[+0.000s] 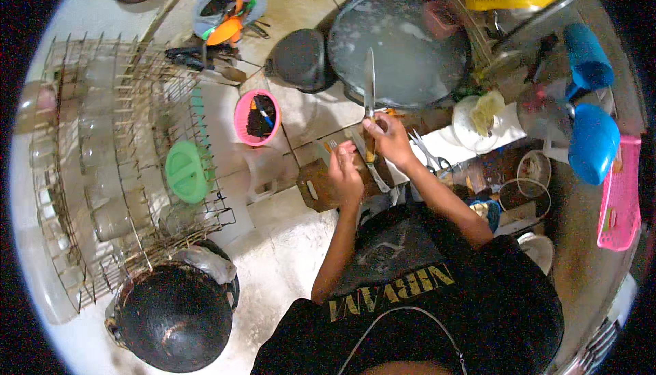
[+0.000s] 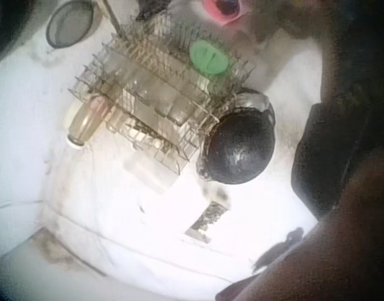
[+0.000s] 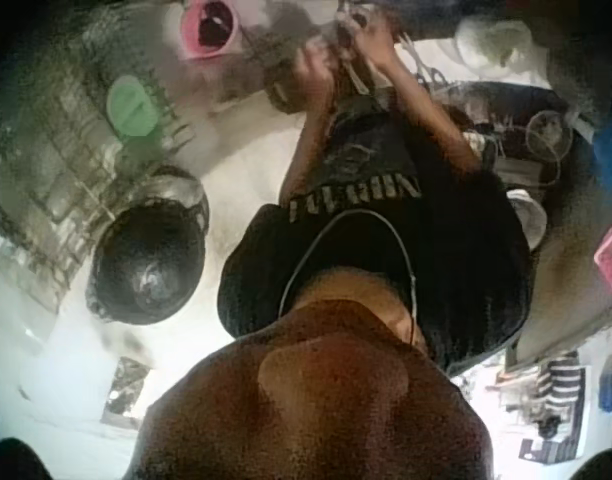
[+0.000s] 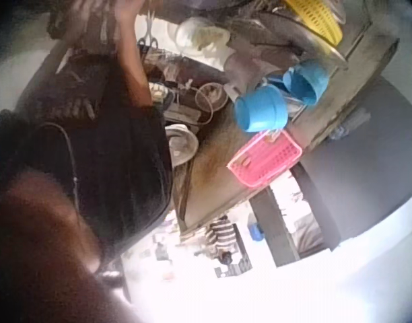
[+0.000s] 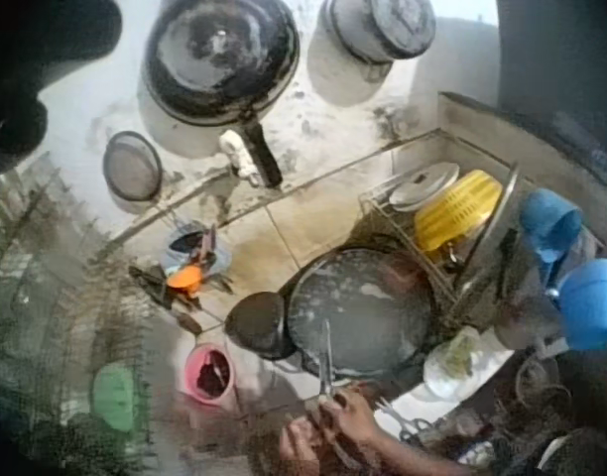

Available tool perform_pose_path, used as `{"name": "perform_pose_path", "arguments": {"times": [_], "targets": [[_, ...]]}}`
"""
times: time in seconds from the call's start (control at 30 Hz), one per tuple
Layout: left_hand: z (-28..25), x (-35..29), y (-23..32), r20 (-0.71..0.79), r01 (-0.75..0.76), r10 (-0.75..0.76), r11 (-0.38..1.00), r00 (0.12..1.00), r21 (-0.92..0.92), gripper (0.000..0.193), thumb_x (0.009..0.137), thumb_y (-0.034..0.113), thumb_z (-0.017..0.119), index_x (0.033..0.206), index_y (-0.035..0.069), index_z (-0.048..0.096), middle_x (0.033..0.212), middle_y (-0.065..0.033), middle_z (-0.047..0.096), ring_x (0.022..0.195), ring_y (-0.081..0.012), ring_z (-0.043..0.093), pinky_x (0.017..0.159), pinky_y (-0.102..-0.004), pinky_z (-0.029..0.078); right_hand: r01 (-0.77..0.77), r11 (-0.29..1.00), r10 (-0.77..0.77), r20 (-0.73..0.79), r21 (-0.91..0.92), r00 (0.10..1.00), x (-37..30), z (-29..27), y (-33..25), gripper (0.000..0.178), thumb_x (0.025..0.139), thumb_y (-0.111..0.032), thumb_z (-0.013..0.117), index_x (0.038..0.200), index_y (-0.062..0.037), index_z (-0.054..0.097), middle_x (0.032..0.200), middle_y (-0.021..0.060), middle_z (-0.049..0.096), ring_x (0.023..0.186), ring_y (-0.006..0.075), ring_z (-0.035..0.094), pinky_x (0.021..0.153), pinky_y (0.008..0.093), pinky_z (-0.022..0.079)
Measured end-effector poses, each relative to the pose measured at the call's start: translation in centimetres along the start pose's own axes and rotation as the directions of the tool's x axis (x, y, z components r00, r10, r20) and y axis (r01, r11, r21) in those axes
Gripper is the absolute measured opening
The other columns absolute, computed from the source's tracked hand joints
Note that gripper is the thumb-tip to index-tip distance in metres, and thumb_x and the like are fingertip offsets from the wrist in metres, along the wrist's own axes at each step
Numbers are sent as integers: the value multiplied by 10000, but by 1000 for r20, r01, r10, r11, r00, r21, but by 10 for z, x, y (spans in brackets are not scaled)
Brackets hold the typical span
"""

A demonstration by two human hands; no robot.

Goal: The person washes plates with a sponge and water, then wipes a knife with a cloth and rinses several glasses before placing them in a drying rack.

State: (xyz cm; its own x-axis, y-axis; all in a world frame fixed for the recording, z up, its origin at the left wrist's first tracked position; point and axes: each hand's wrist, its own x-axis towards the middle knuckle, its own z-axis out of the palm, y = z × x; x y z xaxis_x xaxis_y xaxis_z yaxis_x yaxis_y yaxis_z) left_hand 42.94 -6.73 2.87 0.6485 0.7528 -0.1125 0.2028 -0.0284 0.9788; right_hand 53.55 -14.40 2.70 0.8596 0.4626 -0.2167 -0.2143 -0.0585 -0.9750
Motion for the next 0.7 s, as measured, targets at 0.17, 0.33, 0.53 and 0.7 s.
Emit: {"name": "perform_pose_path", "arguments": {"times": [0.17,0.33,0.53,0.7], "targets": [[-24,10,-20,201,69,-54,995,978,-70,184,934,188,456,888,44,561,785,-33,607,679,-85,547,527,-209,405,-107,962,64,-175,-251,982,-18,-26,38,340,857,-318,595,915,17,606,805,149,631,720,198,578,681,343,454],[-16,16,-15,188,157,-136,982,973,-101,177,914,161,444,784,56,503,703,-44,576,605,-93,506,511,-222,375,-57,923,-76,-324,-382,943,-64,-45,35,374,801,-346,637,957,-9,588,858,228,613,798,373,590,714,416,458],[-1,15,-28,379,140,-115,989,918,-39,191,921,208,473,858,32,512,698,-46,567,562,-97,502,488,-214,381,-308,869,51,-549,-388,834,-118,-69,41,308,786,-268,645,965,-37,548,864,200,607,827,353,598,714,429,462],[-1,16,-20,414,159,-136,987,900,-22,218,937,221,452,880,23,522,683,-42,553,554,-87,489,479,-198,366,-351,805,-11,-602,-479,798,-130,-76,56,342,777,-195,594,1065,-51,481,983,214,579,913,398,561,781,470,447]]}}
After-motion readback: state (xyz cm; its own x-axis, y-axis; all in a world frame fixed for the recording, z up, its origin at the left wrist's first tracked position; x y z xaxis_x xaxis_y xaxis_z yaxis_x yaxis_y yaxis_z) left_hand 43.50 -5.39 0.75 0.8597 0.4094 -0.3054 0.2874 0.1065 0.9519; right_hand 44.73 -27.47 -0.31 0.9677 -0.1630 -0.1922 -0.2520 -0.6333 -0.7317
